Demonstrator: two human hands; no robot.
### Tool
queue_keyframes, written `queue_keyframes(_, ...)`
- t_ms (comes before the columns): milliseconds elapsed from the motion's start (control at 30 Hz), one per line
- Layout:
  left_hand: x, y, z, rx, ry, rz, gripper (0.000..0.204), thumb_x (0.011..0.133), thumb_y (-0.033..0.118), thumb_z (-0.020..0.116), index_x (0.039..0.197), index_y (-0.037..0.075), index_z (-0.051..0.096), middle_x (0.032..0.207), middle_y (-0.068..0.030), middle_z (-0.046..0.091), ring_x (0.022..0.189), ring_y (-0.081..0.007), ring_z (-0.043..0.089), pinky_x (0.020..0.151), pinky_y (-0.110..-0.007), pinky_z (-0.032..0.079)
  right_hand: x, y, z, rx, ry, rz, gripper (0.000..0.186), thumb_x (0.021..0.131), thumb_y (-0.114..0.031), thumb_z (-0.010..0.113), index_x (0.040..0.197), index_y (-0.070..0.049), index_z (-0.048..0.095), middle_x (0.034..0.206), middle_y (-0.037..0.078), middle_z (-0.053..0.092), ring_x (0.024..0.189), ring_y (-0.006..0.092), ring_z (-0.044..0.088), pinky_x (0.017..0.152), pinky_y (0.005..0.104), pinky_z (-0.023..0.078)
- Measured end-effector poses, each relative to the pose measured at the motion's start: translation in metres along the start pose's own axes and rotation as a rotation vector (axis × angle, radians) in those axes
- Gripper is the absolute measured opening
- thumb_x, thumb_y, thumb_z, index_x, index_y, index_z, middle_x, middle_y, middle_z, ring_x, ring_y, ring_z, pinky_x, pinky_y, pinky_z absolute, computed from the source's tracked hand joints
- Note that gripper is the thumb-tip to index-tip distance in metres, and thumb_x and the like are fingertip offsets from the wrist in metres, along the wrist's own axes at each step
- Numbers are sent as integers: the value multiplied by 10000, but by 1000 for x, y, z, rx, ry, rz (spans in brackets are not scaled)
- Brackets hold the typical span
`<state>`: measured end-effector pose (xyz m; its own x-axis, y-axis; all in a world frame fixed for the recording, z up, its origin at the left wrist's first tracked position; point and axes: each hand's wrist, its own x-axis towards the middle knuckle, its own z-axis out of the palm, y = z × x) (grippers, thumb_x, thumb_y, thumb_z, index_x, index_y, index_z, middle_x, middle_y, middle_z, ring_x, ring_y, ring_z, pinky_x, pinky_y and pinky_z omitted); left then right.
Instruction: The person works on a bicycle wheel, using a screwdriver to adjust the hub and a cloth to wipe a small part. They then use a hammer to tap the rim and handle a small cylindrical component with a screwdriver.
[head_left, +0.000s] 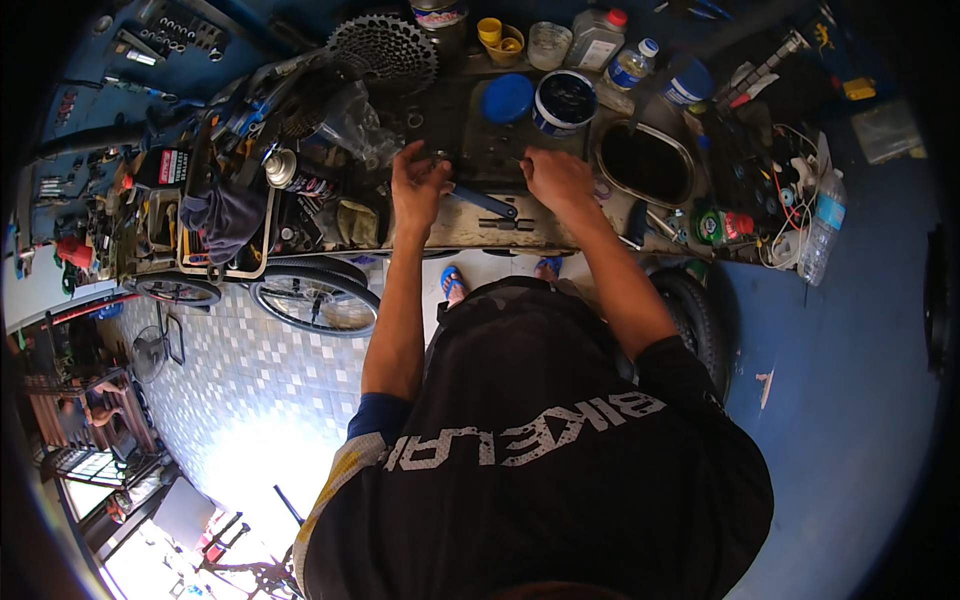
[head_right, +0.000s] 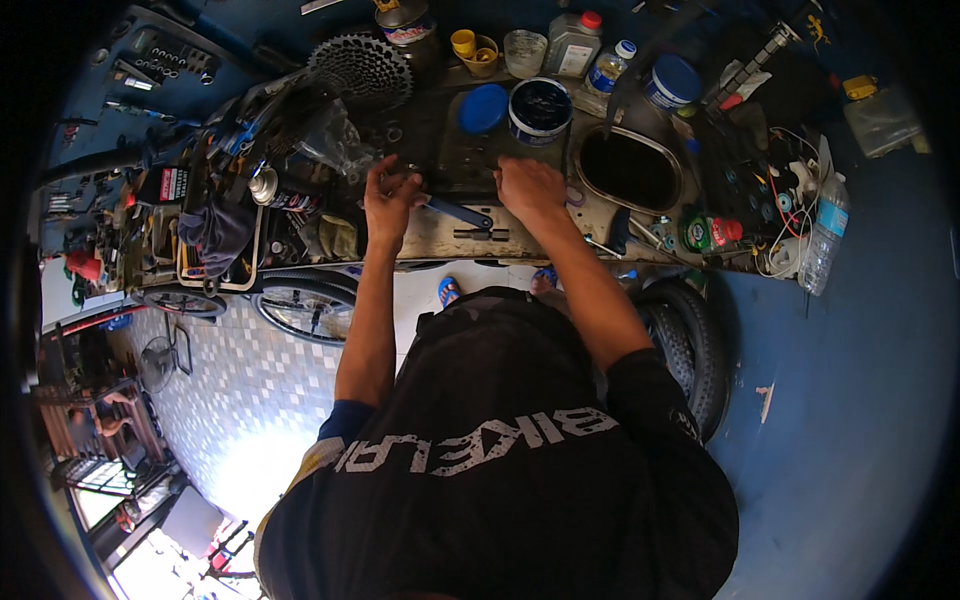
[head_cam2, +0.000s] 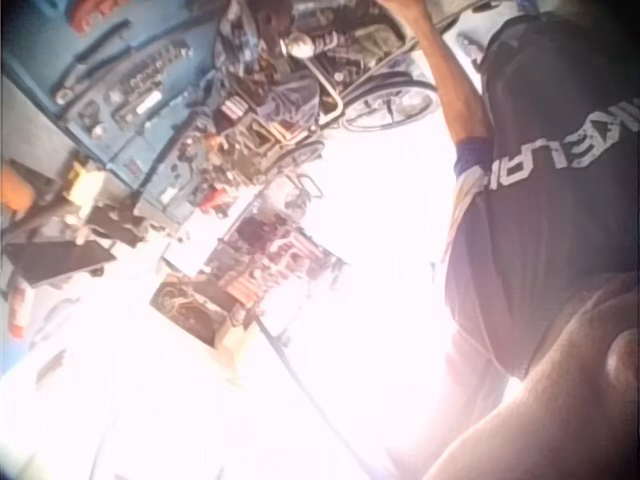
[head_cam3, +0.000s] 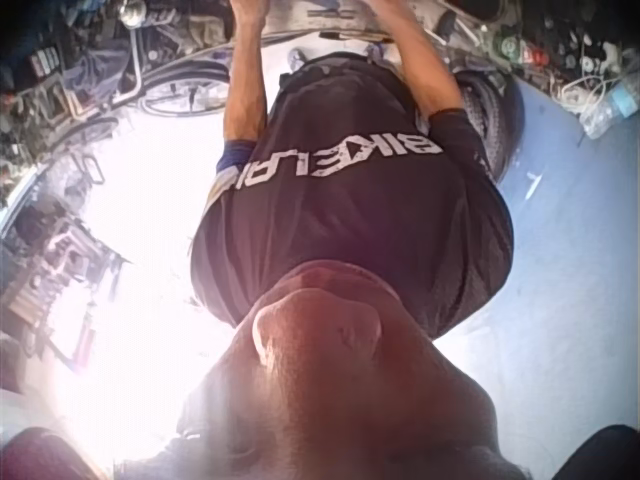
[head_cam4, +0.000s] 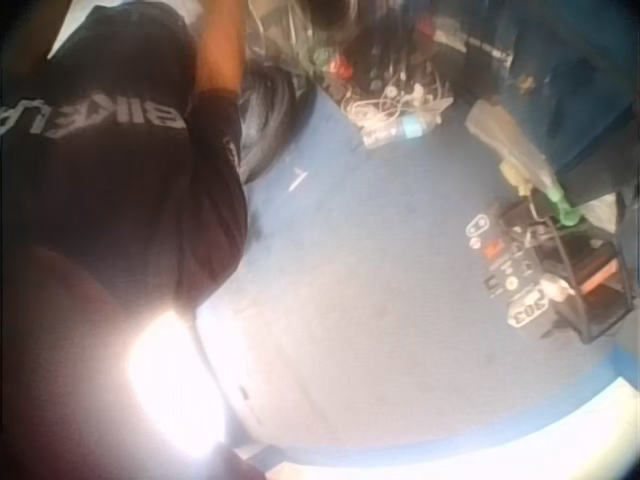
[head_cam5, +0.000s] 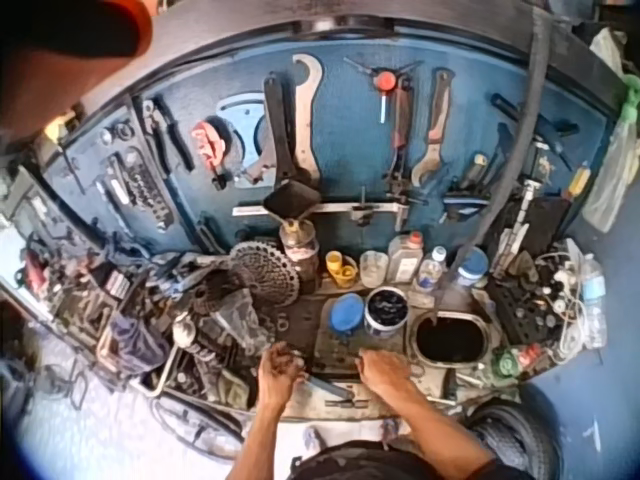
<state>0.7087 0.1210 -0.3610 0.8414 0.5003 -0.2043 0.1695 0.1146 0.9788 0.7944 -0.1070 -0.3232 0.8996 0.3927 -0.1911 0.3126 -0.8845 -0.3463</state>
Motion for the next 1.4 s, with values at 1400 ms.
queue_keyframes(1400,11,-13,25,587,10,298,488,744,172,922,1133,54,652,975,-141,761,898,-251,743,798,-387,575,-3,-26,5,27,96,-22,241,1041,-312,555,1102,-137,710,918,192,763,894,441,734,804,563,572)
